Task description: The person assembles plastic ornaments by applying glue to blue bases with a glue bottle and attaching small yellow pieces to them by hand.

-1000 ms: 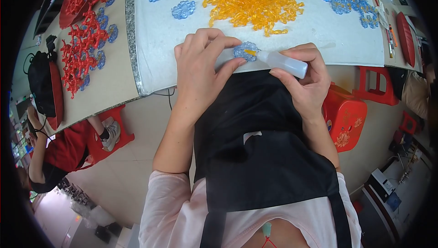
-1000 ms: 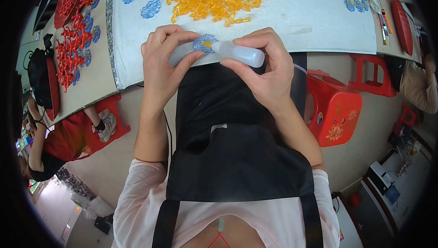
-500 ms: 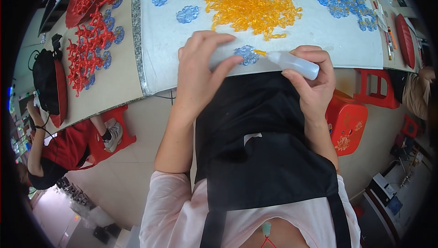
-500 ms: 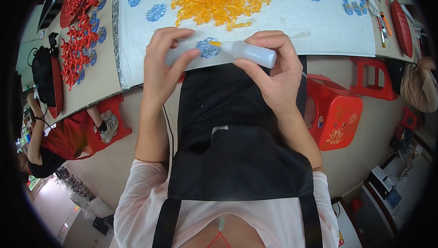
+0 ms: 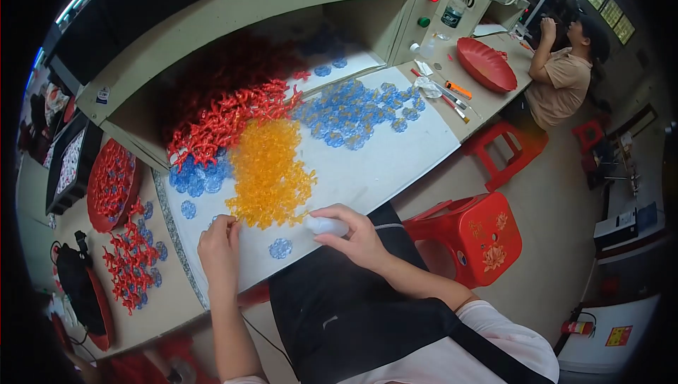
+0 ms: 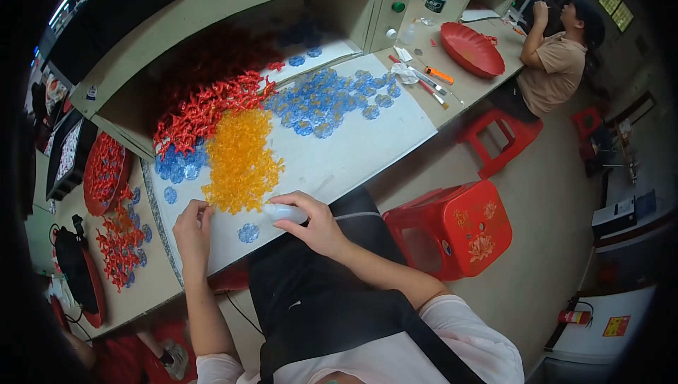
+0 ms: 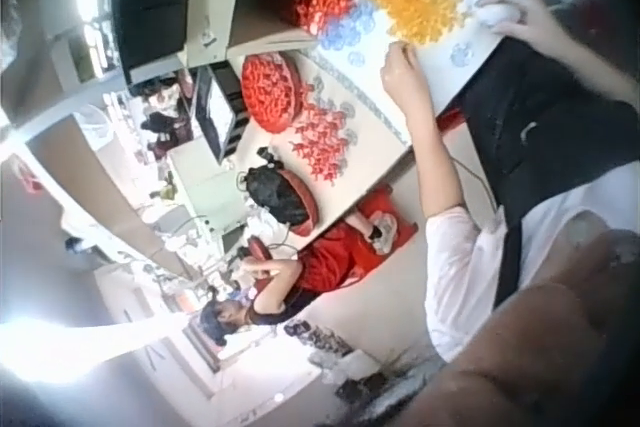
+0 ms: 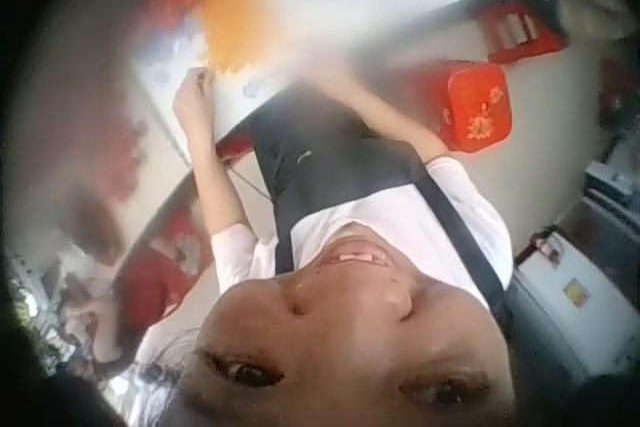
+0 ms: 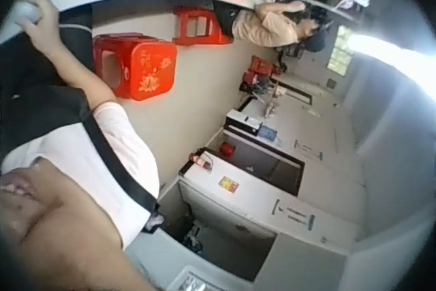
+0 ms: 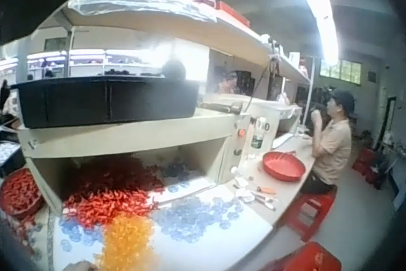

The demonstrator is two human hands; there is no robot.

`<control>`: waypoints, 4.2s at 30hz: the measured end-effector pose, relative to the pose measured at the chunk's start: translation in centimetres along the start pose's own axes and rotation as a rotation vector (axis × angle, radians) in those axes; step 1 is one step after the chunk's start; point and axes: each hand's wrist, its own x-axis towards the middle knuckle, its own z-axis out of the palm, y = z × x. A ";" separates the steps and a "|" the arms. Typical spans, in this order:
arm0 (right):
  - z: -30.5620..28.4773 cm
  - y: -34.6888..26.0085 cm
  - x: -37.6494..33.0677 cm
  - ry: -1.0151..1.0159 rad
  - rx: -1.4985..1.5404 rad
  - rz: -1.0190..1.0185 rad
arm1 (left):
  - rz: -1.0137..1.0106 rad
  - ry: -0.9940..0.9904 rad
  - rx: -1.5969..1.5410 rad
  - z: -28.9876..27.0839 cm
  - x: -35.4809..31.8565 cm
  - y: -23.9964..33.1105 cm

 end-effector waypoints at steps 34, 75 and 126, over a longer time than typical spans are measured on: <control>0.7 -2.8 4.2 -0.406 -0.081 0.399 | 0.094 -0.078 -0.198 0.8 -4.0 0.5; 4.1 -2.3 8.0 -0.533 -0.742 0.015 | 0.010 0.030 -0.162 2.3 -4.4 1.7; 4.5 -2.2 8.3 -0.511 -0.845 -0.149 | 0.088 -0.035 -0.157 2.1 -3.4 1.6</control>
